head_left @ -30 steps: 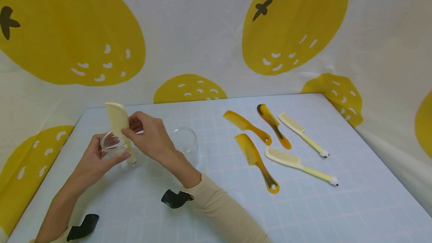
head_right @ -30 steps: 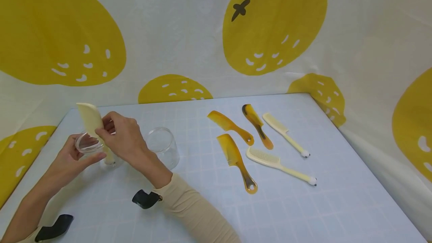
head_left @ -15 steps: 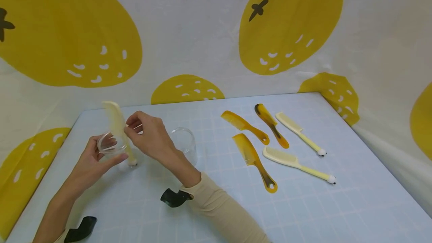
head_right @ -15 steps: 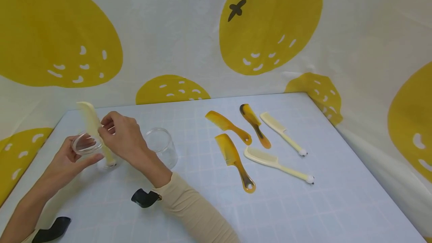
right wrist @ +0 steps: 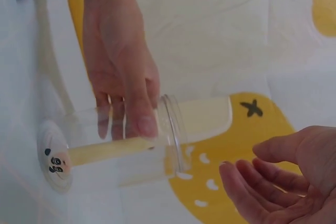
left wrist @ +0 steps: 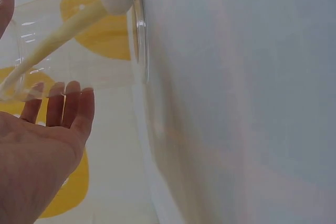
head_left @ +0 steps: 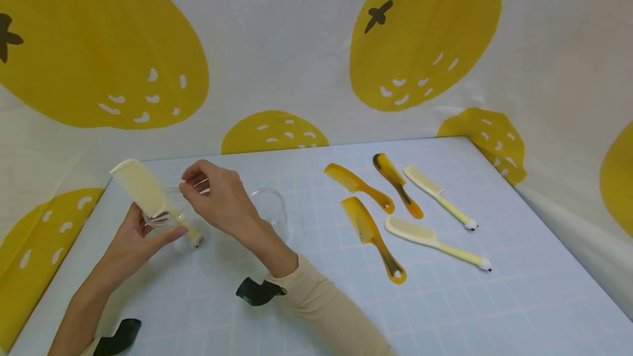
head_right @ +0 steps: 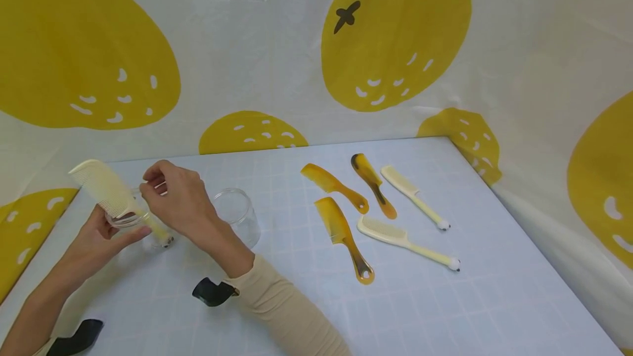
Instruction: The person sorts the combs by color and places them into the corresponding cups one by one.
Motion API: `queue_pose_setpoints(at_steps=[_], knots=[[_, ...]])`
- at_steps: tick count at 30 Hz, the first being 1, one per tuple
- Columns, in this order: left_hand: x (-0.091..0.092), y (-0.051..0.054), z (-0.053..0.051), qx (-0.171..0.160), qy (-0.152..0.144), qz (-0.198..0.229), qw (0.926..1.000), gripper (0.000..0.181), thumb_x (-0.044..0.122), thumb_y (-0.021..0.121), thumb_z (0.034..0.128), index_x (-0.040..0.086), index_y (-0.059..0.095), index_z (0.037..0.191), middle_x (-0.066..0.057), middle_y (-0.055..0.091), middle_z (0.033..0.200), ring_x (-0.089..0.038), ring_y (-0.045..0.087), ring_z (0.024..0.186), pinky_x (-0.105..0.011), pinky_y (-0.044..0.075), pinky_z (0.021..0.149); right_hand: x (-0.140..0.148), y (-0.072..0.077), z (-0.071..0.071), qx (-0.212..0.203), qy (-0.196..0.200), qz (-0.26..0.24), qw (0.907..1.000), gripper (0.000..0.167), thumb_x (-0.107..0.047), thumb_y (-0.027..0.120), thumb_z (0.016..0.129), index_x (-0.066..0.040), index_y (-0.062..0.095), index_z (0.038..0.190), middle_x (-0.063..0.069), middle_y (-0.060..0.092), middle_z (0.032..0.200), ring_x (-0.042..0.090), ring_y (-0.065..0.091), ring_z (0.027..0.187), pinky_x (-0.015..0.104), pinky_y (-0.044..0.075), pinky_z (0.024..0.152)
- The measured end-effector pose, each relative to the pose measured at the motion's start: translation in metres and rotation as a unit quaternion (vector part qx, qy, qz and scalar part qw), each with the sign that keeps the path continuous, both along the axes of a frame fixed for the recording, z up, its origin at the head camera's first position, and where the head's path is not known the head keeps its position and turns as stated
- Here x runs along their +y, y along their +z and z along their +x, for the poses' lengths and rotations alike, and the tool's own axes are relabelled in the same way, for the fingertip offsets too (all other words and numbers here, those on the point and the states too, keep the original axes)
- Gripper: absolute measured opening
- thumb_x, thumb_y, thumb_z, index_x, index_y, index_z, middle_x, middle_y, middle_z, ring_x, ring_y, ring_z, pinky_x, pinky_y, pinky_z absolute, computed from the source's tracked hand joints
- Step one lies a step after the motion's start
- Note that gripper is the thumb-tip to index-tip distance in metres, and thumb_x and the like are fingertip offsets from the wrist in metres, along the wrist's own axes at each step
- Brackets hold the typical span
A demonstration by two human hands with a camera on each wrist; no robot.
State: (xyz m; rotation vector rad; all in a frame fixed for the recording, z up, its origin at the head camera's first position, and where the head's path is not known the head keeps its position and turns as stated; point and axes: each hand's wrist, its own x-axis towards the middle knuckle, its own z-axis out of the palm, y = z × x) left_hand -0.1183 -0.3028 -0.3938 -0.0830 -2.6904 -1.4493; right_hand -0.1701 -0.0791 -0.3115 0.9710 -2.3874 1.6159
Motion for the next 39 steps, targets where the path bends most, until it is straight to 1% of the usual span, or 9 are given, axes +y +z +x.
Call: queue_pose_setpoints(at_steps=[11,17,21,25,29,33,35,36,39], knots=[[-0.002,-0.002,0.0,0.005,-0.003,0.001,1.0,0.079,0.021,0.073,0.098,0.022,0.018,0.155,-0.009,0.033,0.145,-0.01,0.039,0.125,-0.002,0.035,0.085,0.02,0.013,0.003,0.006,0.013,-0.021,0.9997,0.014,-0.01,0.067,0.1,-0.002,0.067,0.112,0.003,0.071,0.102,-0.003,0.06,0.086,0.007,0.05,0.077],[-0.001,-0.001,-0.002,0.005,-0.006,-0.001,1.0,0.083,0.022,0.072,0.0988,0.023,0.015,0.159,-0.011,0.032,0.148,-0.026,0.036,0.132,0.001,0.031,0.087,0.039,0.023,-0.001,0.005,-0.001,-0.041,0.9991,0.015,-0.01,0.067,0.1,-0.003,0.067,0.114,0.005,0.071,0.103,0.003,0.063,0.089,0.01,0.052,0.078],[0.001,0.0,-0.002,0.011,-0.006,-0.005,0.9999,0.081,0.021,0.072,0.0985,0.023,0.017,0.157,-0.011,0.033,0.146,-0.019,0.038,0.129,0.0,0.031,0.088,0.049,0.025,-0.003,0.004,-0.007,-0.045,0.999,0.017,-0.01,0.067,0.1,-0.003,0.067,0.116,0.006,0.071,0.106,0.006,0.064,0.091,0.012,0.053,0.08],[0.0,0.0,-0.001,0.008,-0.005,-0.009,0.9999,0.081,0.022,0.072,0.0987,0.023,0.016,0.157,-0.01,0.032,0.147,-0.013,0.038,0.126,-0.006,0.032,0.097,0.056,0.025,-0.004,0.007,-0.012,-0.045,0.9989,0.018,-0.011,0.067,0.1,-0.003,0.067,0.116,0.006,0.071,0.107,0.006,0.065,0.092,0.014,0.054,0.082],[-0.001,-0.001,-0.001,-0.001,-0.005,-0.008,1.0,0.082,0.023,0.071,0.099,0.024,0.015,0.158,-0.01,0.031,0.149,-0.025,0.037,0.132,-0.013,0.033,0.105,0.063,0.023,-0.006,0.01,-0.014,-0.05,0.9986,0.019,-0.01,0.067,0.101,-0.003,0.067,0.117,0.007,0.071,0.109,0.009,0.065,0.094,0.017,0.055,0.083],[-0.001,-0.002,-0.002,-0.009,-0.006,0.002,0.9999,0.084,0.023,0.071,0.0997,0.025,0.012,0.16,-0.012,0.029,0.151,-0.038,0.033,0.135,-0.046,0.03,0.121,0.07,0.022,-0.008,0.015,-0.017,-0.054,0.9983,0.019,-0.01,0.066,0.101,-0.002,0.066,0.117,0.007,0.07,0.109,0.011,0.065,0.095,0.017,0.055,0.083],[-0.002,-0.003,-0.002,-0.009,-0.007,-0.001,0.9999,0.084,0.023,0.07,0.0998,0.026,0.012,0.16,-0.012,0.029,0.151,-0.038,0.034,0.135,-0.044,0.031,0.12,0.073,0.02,-0.01,0.017,-0.02,-0.056,0.9981,0.019,-0.011,0.066,0.101,-0.001,0.067,0.117,0.008,0.07,0.108,0.011,0.065,0.095,0.017,0.055,0.083],[-0.002,-0.003,-0.002,-0.009,-0.008,0.0,0.9999,0.084,0.023,0.07,0.0999,0.026,0.012,0.16,-0.012,0.029,0.151,-0.038,0.034,0.136,-0.052,0.03,0.12,0.075,0.02,-0.01,0.018,-0.021,-0.056,0.998,0.018,-0.011,0.066,0.101,-0.001,0.067,0.116,0.008,0.07,0.108,0.012,0.065,0.095,0.017,0.055,0.083],[-0.002,-0.003,-0.002,-0.005,-0.009,-0.006,0.9999,0.084,0.023,0.07,0.0998,0.025,0.012,0.16,-0.011,0.03,0.15,-0.034,0.034,0.136,-0.038,0.032,0.119,0.08,0.019,-0.012,0.02,-0.027,-0.056,0.9979,0.017,-0.01,0.067,0.1,-0.001,0.067,0.115,0.008,0.071,0.107,0.013,0.066,0.094,0.018,0.055,0.083]])
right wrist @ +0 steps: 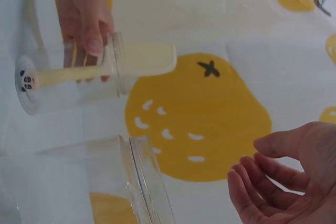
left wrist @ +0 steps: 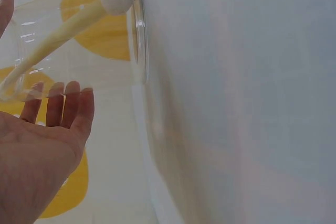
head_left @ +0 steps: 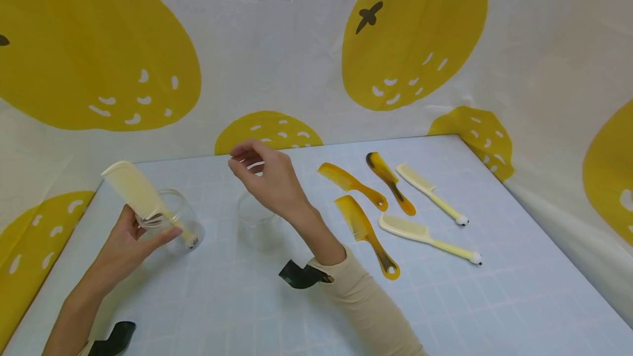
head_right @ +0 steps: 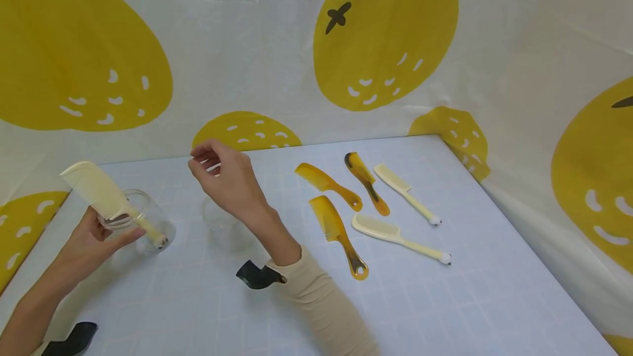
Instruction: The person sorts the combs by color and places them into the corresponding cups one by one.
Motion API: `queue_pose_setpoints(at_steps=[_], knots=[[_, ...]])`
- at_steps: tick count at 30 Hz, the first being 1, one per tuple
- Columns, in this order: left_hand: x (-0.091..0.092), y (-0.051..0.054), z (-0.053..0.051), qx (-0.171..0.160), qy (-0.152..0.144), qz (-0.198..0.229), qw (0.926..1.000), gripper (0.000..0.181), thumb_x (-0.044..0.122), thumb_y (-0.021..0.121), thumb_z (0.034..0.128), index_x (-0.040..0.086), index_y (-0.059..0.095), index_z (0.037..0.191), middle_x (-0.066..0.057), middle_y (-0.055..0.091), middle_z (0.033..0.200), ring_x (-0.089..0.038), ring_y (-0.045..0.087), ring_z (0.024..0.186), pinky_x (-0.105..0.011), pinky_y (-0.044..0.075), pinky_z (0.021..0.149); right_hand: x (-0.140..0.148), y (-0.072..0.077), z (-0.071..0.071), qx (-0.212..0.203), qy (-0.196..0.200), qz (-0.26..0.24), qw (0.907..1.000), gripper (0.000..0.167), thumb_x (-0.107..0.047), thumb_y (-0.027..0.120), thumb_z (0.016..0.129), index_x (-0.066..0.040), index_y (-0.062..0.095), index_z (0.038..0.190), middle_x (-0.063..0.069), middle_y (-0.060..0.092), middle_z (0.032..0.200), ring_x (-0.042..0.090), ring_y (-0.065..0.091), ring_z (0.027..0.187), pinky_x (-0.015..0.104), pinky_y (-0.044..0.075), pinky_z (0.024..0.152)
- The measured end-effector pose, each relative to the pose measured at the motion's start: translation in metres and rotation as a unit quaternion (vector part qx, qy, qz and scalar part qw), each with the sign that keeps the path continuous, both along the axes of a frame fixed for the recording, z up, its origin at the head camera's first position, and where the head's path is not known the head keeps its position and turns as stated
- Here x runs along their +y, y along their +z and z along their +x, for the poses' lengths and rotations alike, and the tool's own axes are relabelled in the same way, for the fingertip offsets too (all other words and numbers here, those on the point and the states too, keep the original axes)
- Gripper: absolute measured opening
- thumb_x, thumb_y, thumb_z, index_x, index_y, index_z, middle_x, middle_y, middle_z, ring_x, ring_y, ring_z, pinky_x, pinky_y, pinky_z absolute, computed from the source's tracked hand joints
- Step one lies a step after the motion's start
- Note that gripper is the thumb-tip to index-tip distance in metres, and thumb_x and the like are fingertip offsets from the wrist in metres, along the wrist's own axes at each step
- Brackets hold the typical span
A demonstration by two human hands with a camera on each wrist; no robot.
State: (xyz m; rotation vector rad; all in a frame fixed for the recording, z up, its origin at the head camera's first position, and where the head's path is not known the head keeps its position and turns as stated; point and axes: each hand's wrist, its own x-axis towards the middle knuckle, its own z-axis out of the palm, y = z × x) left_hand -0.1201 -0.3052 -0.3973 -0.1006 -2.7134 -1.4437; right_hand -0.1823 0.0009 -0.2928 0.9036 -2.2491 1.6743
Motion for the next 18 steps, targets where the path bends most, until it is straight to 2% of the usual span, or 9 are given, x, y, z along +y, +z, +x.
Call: queue_pose_setpoints(at_steps=[1,2,3,6,8,9,18], knots=[[0.0,0.0,0.0,0.002,0.0,-0.002,1.0,0.084,0.023,0.071,0.0997,0.025,0.012,0.16,-0.011,0.03,0.149,-0.032,0.035,0.136,-0.029,0.033,0.116,0.002,-0.001,-0.001,0.001,-0.001,0.0,1.0,0.017,-0.01,0.067,0.1,-0.001,0.067,0.115,0.008,0.071,0.107,0.014,0.066,0.094,0.018,0.055,0.083],[0.0,0.0,0.001,0.002,0.0,-0.001,1.0,0.084,0.023,0.071,0.0997,0.024,0.012,0.161,-0.011,0.03,0.149,-0.031,0.034,0.136,-0.03,0.032,0.117,0.003,-0.001,-0.001,0.002,-0.002,0.001,1.0,0.017,-0.01,0.067,0.1,-0.001,0.067,0.115,0.008,0.071,0.107,0.014,0.066,0.094,0.018,0.055,0.084],[0.0,0.0,0.001,0.003,0.0,0.0,1.0,0.084,0.023,0.071,0.0997,0.024,0.012,0.161,-0.012,0.03,0.149,-0.031,0.034,0.136,-0.025,0.032,0.116,0.005,-0.002,-0.002,0.003,-0.003,0.002,1.0,0.017,-0.01,0.067,0.1,-0.001,0.066,0.115,0.008,0.07,0.107,0.015,0.066,0.095,0.018,0.055,0.084],[0.0,0.0,0.0,0.01,0.0,-0.004,0.9999,0.083,0.022,0.071,0.0992,0.023,0.015,0.159,-0.011,0.032,0.146,-0.02,0.038,0.131,-0.004,0.034,0.097,0.011,-0.003,-0.004,0.007,-0.008,0.005,0.9999,0.018,-0.01,0.067,0.1,0.0,0.066,0.115,0.009,0.07,0.107,0.015,0.066,0.094,0.019,0.056,0.084],[0.0,0.0,0.0,0.01,0.0,-0.003,0.9999,0.083,0.022,0.071,0.0993,0.023,0.014,0.159,-0.011,0.032,0.147,-0.019,0.038,0.131,-0.003,0.033,0.096,0.015,-0.004,-0.005,0.008,-0.01,0.007,0.9999,0.017,-0.009,0.067,0.1,0.0,0.066,0.115,0.009,0.07,0.106,0.016,0.066,0.094,0.02,0.056,0.083],[0.0,0.0,0.0,0.013,-0.001,-0.005,0.9999,0.082,0.022,0.071,0.0992,0.023,0.015,0.159,-0.011,0.032,0.146,-0.016,0.038,0.13,0.001,0.032,0.088,0.017,-0.005,-0.005,0.009,-0.012,0.008,0.9999,0.017,-0.009,0.067,0.1,0.0,0.066,0.114,0.009,0.07,0.106,0.016,0.067,0.093,0.02,0.056,0.083],[-0.001,0.0,0.0,0.015,-0.01,0.007,0.9998,0.082,0.018,0.071,0.099,0.028,0.016,0.158,-0.008,0.032,0.148,-0.004,0.037,0.129,0.001,0.033,0.089,0.035,-0.012,-0.008,0.002,-0.026,0.037,0.999,0.015,-0.009,0.067,0.1,0.0,0.066,0.113,0.008,0.07,0.105,0.018,0.067,0.093,0.024,0.058,0.084]])
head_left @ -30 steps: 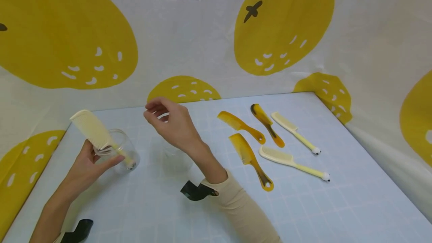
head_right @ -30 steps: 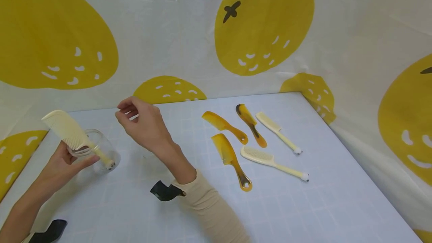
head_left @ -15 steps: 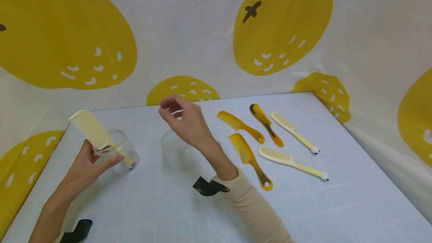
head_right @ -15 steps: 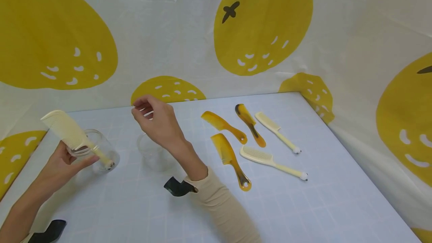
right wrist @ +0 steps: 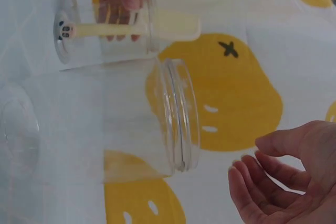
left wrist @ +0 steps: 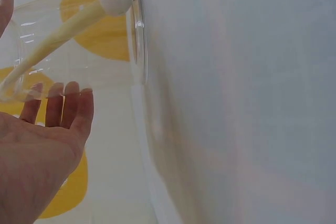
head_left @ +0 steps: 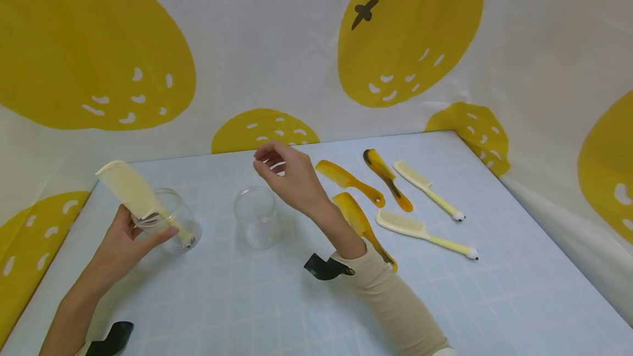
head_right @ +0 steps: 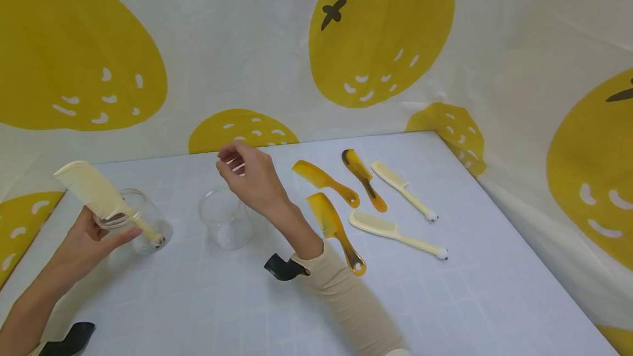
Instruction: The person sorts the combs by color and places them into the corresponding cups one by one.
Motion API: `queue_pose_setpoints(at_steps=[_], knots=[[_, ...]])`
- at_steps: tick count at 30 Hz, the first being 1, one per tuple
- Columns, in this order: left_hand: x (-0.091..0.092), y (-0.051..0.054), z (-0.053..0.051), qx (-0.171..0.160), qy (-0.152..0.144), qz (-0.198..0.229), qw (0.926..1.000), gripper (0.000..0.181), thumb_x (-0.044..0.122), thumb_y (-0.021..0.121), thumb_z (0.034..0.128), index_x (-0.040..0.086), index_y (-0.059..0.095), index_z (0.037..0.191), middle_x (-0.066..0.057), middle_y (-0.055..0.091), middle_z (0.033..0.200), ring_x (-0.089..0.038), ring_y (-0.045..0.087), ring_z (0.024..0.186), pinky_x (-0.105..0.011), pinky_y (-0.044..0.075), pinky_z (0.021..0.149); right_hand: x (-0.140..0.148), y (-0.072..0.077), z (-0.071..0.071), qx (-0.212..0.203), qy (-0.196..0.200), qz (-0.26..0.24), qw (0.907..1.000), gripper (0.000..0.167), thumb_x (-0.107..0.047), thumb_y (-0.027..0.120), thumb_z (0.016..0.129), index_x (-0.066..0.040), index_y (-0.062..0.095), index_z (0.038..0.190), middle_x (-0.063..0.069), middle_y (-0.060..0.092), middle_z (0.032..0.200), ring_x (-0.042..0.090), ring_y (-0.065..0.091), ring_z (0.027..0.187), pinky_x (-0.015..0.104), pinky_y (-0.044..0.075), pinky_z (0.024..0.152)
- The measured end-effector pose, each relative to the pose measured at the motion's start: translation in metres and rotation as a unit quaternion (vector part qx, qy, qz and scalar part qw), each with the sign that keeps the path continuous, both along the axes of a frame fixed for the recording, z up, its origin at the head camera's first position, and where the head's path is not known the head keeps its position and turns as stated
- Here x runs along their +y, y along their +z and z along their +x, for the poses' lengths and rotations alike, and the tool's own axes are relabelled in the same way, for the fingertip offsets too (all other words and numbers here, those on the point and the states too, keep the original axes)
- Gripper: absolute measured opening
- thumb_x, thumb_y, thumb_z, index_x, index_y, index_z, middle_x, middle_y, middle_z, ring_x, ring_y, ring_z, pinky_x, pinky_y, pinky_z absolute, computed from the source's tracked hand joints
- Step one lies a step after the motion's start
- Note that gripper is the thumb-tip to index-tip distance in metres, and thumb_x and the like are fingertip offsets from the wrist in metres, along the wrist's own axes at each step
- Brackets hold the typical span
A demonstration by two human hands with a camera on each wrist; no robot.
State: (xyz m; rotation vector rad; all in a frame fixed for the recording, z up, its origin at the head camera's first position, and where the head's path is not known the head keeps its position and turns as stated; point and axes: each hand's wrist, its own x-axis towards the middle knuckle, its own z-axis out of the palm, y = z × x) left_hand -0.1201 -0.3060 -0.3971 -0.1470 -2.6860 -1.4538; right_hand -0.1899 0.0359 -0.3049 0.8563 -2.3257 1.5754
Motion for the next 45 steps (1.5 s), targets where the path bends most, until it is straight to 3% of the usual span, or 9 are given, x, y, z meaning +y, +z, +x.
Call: queue_pose_setpoints(at_steps=[6,7,10,13,14,27,37,42,45], knots=[[0.0,0.0,-0.001,-0.011,0.003,-0.002,0.9999,0.083,0.02,0.071,0.0994,0.026,0.013,0.159,-0.009,0.031,0.15,-0.019,0.034,0.138,0.001,0.032,0.09,0.012,-0.005,-0.001,-0.002,-0.005,0.016,0.9999,0.013,-0.008,0.068,0.1,-0.002,0.066,0.11,0.008,0.07,0.102,0.018,0.066,0.092,0.023,0.057,0.083],[0.0,0.0,-0.001,-0.016,0.004,-0.001,0.9999,0.084,0.021,0.07,0.0998,0.026,0.012,0.16,-0.012,0.029,0.152,-0.024,0.032,0.141,-0.003,0.031,0.1,0.014,-0.006,-0.001,-0.003,-0.005,0.018,0.9998,0.013,-0.008,0.068,0.099,-0.001,0.066,0.11,0.008,0.07,0.102,0.019,0.066,0.091,0.024,0.058,0.083],[0.001,0.0,-0.001,-0.033,0.009,0.008,0.9994,0.088,0.023,0.07,0.1004,0.024,0.007,0.162,-0.017,0.024,0.157,-0.036,0.026,0.145,-0.035,0.023,0.124,0.02,-0.011,-0.002,-0.004,-0.006,0.029,0.9996,0.014,-0.009,0.068,0.099,-0.001,0.066,0.111,0.008,0.069,0.103,0.02,0.066,0.092,0.026,0.058,0.083],[0.002,0.001,-0.001,-0.044,0.011,0.019,0.9988,0.091,0.025,0.069,0.1008,0.024,0.002,0.163,-0.021,0.018,0.16,-0.041,0.02,0.147,-0.072,0.01,0.118,0.027,-0.015,-0.002,-0.004,-0.009,0.043,0.999,0.015,-0.009,0.068,0.099,-0.001,0.066,0.112,0.008,0.07,0.104,0.02,0.067,0.093,0.026,0.058,0.084],[0.002,0.001,-0.002,-0.043,0.01,0.021,0.9988,0.092,0.025,0.069,0.1007,0.024,0.002,0.163,-0.021,0.018,0.16,-0.041,0.02,0.147,-0.073,0.01,0.117,0.029,-0.017,-0.002,-0.003,-0.011,0.048,0.9988,0.015,-0.009,0.068,0.099,-0.001,0.067,0.112,0.008,0.07,0.104,0.02,0.067,0.093,0.026,0.058,0.083],[0.002,0.0,-0.002,-0.044,0.009,0.026,0.9987,0.093,0.025,0.068,0.1011,0.024,-0.001,0.164,-0.023,0.014,0.164,-0.045,0.016,0.149,-0.075,0.008,0.115,0.059,-0.034,0.004,-0.007,-0.017,0.083,0.9964,0.013,-0.008,0.069,0.099,-0.002,0.067,0.11,0.007,0.069,0.102,0.019,0.067,0.09,0.028,0.058,0.083],[0.0,0.0,-0.001,-0.034,0.005,0.027,0.9991,0.089,0.024,0.069,0.1006,0.024,0.005,0.162,-0.019,0.02,0.159,-0.034,0.022,0.147,-0.074,0.009,0.116,0.088,-0.048,0.006,-0.006,-0.029,0.104,0.9941,0.015,-0.006,0.07,0.097,-0.003,0.066,0.111,0.007,0.069,0.107,0.019,0.068,0.091,0.036,0.059,0.085],[-0.001,-0.001,0.0,-0.026,0.007,0.013,0.9996,0.085,0.023,0.069,0.1009,0.026,0.009,0.161,-0.014,0.024,0.156,-0.024,0.026,0.145,-0.055,0.013,0.125,0.104,-0.054,0.01,-0.01,-0.038,0.124,0.9915,0.018,-0.006,0.071,0.097,-0.003,0.065,0.113,0.008,0.069,0.108,0.02,0.068,0.092,0.036,0.059,0.086],[-0.001,-0.002,0.0,-0.024,0.006,0.014,0.9996,0.083,0.023,0.069,0.1009,0.027,0.011,0.16,-0.012,0.026,0.155,-0.026,0.027,0.144,-0.054,0.016,0.125,0.113,-0.057,0.012,-0.005,-0.045,0.144,0.9885,0.018,-0.006,0.071,0.097,-0.003,0.065,0.113,0.007,0.068,0.108,0.02,0.068,0.093,0.036,0.059,0.087]])
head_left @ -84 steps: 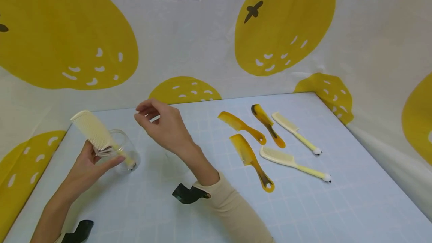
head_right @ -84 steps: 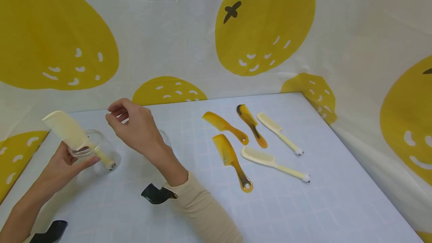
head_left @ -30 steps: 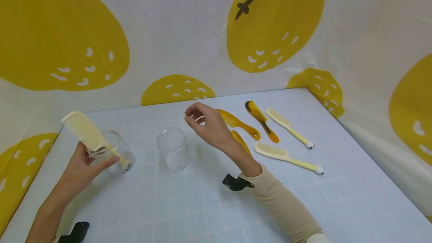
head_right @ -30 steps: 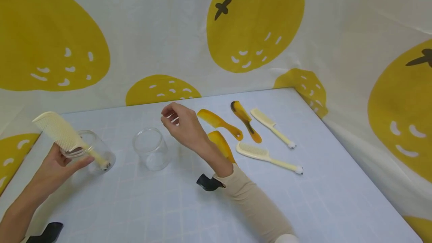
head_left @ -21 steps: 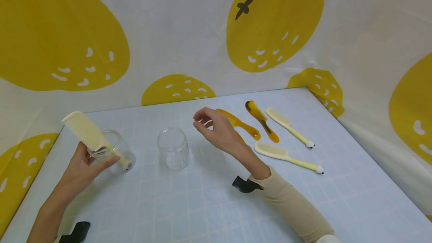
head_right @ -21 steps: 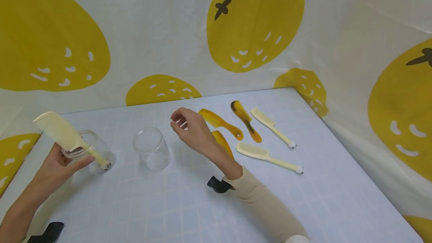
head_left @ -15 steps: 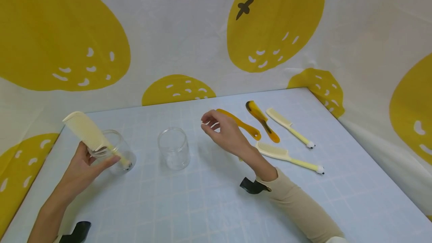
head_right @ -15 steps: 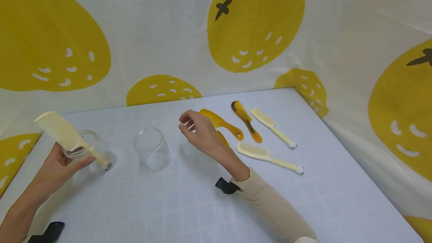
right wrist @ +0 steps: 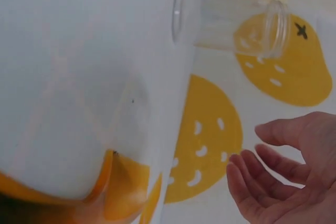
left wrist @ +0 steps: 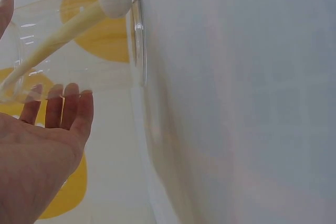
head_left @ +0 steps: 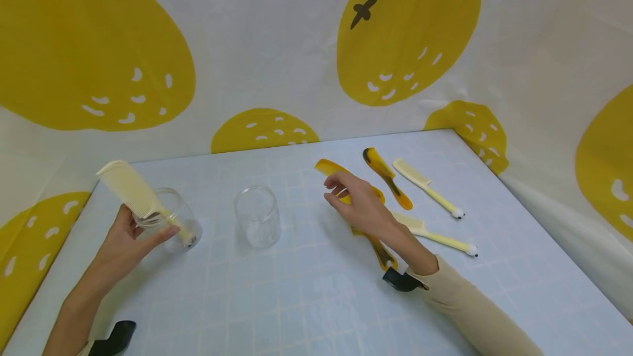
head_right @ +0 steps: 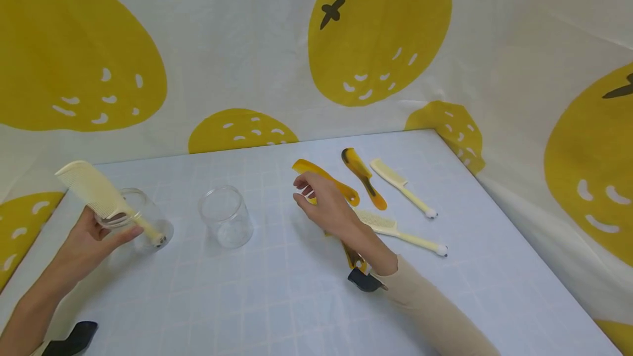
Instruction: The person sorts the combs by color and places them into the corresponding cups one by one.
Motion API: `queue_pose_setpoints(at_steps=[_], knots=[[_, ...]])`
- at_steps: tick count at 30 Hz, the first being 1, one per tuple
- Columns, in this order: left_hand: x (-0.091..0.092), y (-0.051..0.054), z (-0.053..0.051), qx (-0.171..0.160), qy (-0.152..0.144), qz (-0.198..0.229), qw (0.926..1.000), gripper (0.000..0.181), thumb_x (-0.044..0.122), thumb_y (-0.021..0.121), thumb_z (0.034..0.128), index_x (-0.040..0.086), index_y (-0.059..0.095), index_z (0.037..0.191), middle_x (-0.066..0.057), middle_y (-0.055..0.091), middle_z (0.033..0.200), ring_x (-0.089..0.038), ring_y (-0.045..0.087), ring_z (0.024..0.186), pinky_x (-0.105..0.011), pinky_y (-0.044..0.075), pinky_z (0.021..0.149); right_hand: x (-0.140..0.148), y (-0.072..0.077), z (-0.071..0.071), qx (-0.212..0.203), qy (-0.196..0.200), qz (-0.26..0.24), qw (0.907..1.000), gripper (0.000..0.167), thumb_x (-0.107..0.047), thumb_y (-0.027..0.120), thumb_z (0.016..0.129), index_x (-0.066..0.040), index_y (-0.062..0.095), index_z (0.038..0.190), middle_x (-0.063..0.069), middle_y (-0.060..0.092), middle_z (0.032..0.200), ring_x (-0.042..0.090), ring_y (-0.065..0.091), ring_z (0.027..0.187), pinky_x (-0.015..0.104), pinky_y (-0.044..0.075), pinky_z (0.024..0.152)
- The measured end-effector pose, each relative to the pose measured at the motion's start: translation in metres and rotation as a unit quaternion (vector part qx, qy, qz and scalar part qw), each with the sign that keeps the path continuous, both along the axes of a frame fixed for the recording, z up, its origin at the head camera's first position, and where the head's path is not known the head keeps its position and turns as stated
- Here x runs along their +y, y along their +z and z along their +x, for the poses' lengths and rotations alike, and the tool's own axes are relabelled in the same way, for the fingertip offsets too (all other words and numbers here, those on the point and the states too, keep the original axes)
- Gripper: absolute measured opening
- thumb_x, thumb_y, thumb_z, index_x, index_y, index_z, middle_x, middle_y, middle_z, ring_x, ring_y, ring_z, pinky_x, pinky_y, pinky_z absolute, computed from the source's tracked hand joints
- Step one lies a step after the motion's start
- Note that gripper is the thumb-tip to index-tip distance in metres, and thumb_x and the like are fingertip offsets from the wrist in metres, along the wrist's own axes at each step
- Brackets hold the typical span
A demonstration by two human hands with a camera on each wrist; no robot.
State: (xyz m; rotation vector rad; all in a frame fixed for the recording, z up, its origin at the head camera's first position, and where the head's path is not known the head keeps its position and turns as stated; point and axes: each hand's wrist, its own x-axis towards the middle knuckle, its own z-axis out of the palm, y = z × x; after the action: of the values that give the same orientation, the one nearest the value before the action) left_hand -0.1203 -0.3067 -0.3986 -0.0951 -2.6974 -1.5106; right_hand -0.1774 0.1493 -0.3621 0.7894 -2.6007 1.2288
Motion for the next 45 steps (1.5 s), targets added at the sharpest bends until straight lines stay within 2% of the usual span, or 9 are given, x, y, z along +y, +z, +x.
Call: queue_pose_setpoints(at_steps=[5,10,25,27,32,34,39,42,45], knots=[[0.002,0.001,-0.001,-0.003,-0.001,0.006,1.0,0.086,0.023,0.069,0.1007,0.027,0.008,0.162,-0.014,0.025,0.156,-0.034,0.026,0.144,-0.066,0.015,0.12,0.018,-0.006,0.004,0.02,0.005,0.016,0.9997,0.019,-0.003,0.071,0.096,0.0,0.064,0.114,0.012,0.068,0.109,0.023,0.067,0.094,0.041,0.059,0.087],[0.003,0.001,0.0,-0.003,-0.001,0.0,1.0,0.087,0.024,0.069,0.1008,0.026,0.007,0.162,-0.016,0.024,0.157,-0.035,0.026,0.145,-0.056,0.017,0.124,0.037,-0.012,0.007,0.033,0.013,0.028,0.999,0.024,-0.001,0.07,0.095,0.006,0.063,0.118,0.019,0.067,0.113,0.03,0.066,0.099,0.047,0.058,0.087],[0.003,0.002,-0.002,-0.001,-0.008,0.012,0.9999,0.086,0.022,0.07,0.1004,0.024,0.009,0.161,-0.016,0.025,0.155,-0.03,0.026,0.144,-0.072,0.012,0.117,0.083,-0.024,0.019,0.035,-0.048,0.114,0.9917,0.026,-0.005,0.072,0.095,0.004,0.066,0.118,0.017,0.067,0.113,0.035,0.066,0.1,0.05,0.056,0.087],[0.003,0.002,-0.002,0.0,-0.01,0.013,0.9999,0.085,0.021,0.07,0.1003,0.025,0.01,0.161,-0.015,0.026,0.154,-0.027,0.027,0.144,-0.068,0.012,0.12,0.089,-0.025,0.021,0.037,-0.052,0.124,0.9903,0.026,-0.004,0.073,0.094,0.004,0.066,0.118,0.017,0.067,0.112,0.035,0.065,0.1,0.049,0.056,0.087],[0.003,0.002,-0.001,0.002,-0.008,-0.001,1.0,0.085,0.022,0.069,0.1008,0.026,0.009,0.161,-0.013,0.026,0.155,-0.027,0.028,0.145,-0.022,0.024,0.12,0.101,-0.026,0.024,0.026,-0.059,0.147,0.987,0.026,-0.005,0.074,0.094,0.003,0.066,0.117,0.015,0.068,0.113,0.034,0.065,0.102,0.049,0.056,0.087],[0.003,0.003,-0.001,0.003,-0.007,-0.002,1.0,0.085,0.022,0.069,0.1008,0.027,0.008,0.161,-0.013,0.025,0.156,-0.029,0.027,0.145,-0.022,0.023,0.12,0.106,-0.025,0.027,0.023,-0.061,0.156,0.9856,0.026,-0.005,0.074,0.094,0.003,0.066,0.117,0.015,0.068,0.113,0.034,0.065,0.103,0.05,0.056,0.087],[0.003,0.003,-0.001,0.001,-0.006,0.007,1.0,0.086,0.022,0.069,0.1005,0.026,0.008,0.161,-0.015,0.024,0.156,-0.025,0.027,0.144,-0.061,0.011,0.123,0.116,-0.024,0.032,0.014,-0.064,0.175,0.9823,0.028,-0.007,0.076,0.092,0.003,0.067,0.116,0.015,0.067,0.112,0.033,0.064,0.101,0.051,0.055,0.086],[0.003,0.003,-0.001,0.001,-0.004,0.007,1.0,0.086,0.022,0.07,0.1003,0.025,0.009,0.161,-0.014,0.024,0.156,-0.024,0.027,0.144,-0.063,0.011,0.123,0.121,-0.025,0.034,0.01,-0.063,0.191,0.9794,0.028,-0.006,0.077,0.091,0.003,0.067,0.115,0.014,0.067,0.11,0.031,0.064,0.099,0.049,0.055,0.085],[0.002,0.002,0.0,0.005,-0.003,0.001,1.0,0.085,0.022,0.07,0.1001,0.024,0.01,0.16,-0.013,0.026,0.154,-0.02,0.029,0.143,-0.039,0.016,0.126,0.126,-0.026,0.036,0.012,-0.064,0.208,0.976,0.028,-0.005,0.079,0.089,0.003,0.067,0.113,0.013,0.067,0.106,0.029,0.063,0.095,0.047,0.054,0.082]])
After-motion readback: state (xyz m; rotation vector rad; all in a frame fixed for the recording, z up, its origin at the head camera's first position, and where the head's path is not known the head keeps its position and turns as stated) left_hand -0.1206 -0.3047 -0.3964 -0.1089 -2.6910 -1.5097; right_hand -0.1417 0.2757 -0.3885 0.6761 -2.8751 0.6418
